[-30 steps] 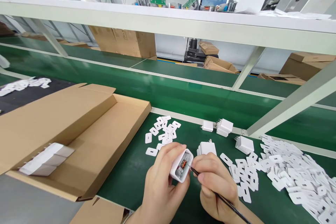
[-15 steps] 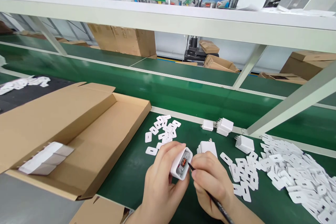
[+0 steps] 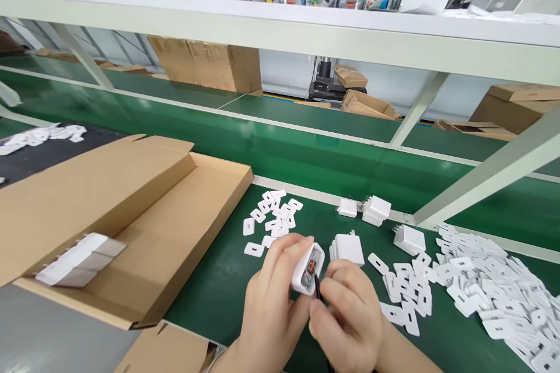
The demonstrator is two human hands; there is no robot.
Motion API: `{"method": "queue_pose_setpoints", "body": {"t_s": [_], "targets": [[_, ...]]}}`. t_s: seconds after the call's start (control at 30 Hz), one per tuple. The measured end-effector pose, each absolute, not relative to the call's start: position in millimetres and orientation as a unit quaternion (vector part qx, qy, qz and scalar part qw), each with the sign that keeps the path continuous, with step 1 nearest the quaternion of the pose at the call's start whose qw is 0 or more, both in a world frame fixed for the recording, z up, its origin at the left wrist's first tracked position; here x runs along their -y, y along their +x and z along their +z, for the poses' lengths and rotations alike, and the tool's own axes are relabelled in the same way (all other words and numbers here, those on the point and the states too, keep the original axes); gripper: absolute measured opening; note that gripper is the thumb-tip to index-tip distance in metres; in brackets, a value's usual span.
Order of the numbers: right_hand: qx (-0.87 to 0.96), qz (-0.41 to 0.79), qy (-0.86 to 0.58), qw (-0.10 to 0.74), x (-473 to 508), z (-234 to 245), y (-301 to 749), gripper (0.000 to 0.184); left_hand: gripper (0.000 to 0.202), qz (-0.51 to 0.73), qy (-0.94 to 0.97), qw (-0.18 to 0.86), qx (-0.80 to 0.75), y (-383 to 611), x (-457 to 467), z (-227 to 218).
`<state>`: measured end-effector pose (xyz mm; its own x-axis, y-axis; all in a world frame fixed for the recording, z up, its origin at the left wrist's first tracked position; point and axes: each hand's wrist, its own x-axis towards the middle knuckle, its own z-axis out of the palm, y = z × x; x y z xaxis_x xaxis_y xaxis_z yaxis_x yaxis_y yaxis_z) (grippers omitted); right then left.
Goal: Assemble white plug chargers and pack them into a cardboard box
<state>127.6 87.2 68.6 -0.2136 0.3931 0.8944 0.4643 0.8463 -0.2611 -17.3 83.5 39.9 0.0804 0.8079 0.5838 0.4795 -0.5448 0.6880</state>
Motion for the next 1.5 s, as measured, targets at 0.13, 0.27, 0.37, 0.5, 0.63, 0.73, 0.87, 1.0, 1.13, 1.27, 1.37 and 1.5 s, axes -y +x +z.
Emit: {"method": "queue_pose_setpoints", "body": {"t_s": [0.13, 0.27, 0.37, 0.5, 0.63, 0.73, 0.87, 1.0, 1.13, 1.27, 1.37, 1.5], "targets": [[0.766, 0.051, -0.244, 0.592, -84.9, 65.8, 129.2, 0.021, 0.047, 0.513, 0.697, 0.212, -0.454, -17.7, -87.2, 44.8], [0.651, 0.242, -0.247, 0.675, -89.7, 63.2, 134.4, 0.018, 0.040, 0.523, 0.682, 0.320, -0.398, -19.4, -85.2, 49.0], [0.604, 0.356, -0.261, 0.664, -90.6, 68.2, 135.3, 0.019, 0.039, 0.526, 0.677, 0.343, -0.383, -20.0, -82.8, 50.7], [0.603, 0.407, -0.262, 0.634, -90.8, 74.6, 137.3, 0.019, 0.040, 0.527, 0.679, 0.348, -0.374, -19.2, -82.7, 52.0], [0.601, 0.424, -0.261, 0.625, -91.3, 74.3, 140.5, 0.019, 0.041, 0.529, 0.682, 0.348, -0.365, -18.4, -82.8, 52.4], [0.604, 0.431, -0.263, 0.617, -91.1, 73.2, 142.3, 0.019, 0.040, 0.532, 0.682, 0.343, -0.366, -17.8, -82.7, 51.7], [0.604, 0.439, -0.263, 0.611, -92.1, 72.6, 143.0, 0.018, 0.042, 0.531, 0.683, 0.340, -0.368, -17.8, -82.9, 51.5], [0.605, 0.435, -0.254, 0.617, -93.1, 72.6, 142.1, 0.019, 0.039, 0.534, 0.690, 0.324, -0.365, -18.2, -82.7, 53.7], [0.613, 0.421, -0.247, 0.621, -93.5, 72.2, 141.9, 0.017, 0.040, 0.533, 0.692, 0.322, -0.365, -18.6, -82.7, 54.0], [0.626, 0.413, -0.252, 0.612, -93.9, 70.5, 143.0, 0.018, 0.040, 0.535, 0.693, 0.317, -0.365, -19.2, -83.1, 53.2], [0.638, 0.395, -0.246, 0.613, -93.9, 69.1, 143.1, 0.017, 0.040, 0.536, 0.694, 0.314, -0.365, -19.2, -83.0, 53.9], [0.655, 0.356, -0.252, 0.617, -93.8, 68.4, 142.0, 0.016, 0.040, 0.538, 0.690, 0.314, -0.368, -18.6, -82.6, 54.2]]}}
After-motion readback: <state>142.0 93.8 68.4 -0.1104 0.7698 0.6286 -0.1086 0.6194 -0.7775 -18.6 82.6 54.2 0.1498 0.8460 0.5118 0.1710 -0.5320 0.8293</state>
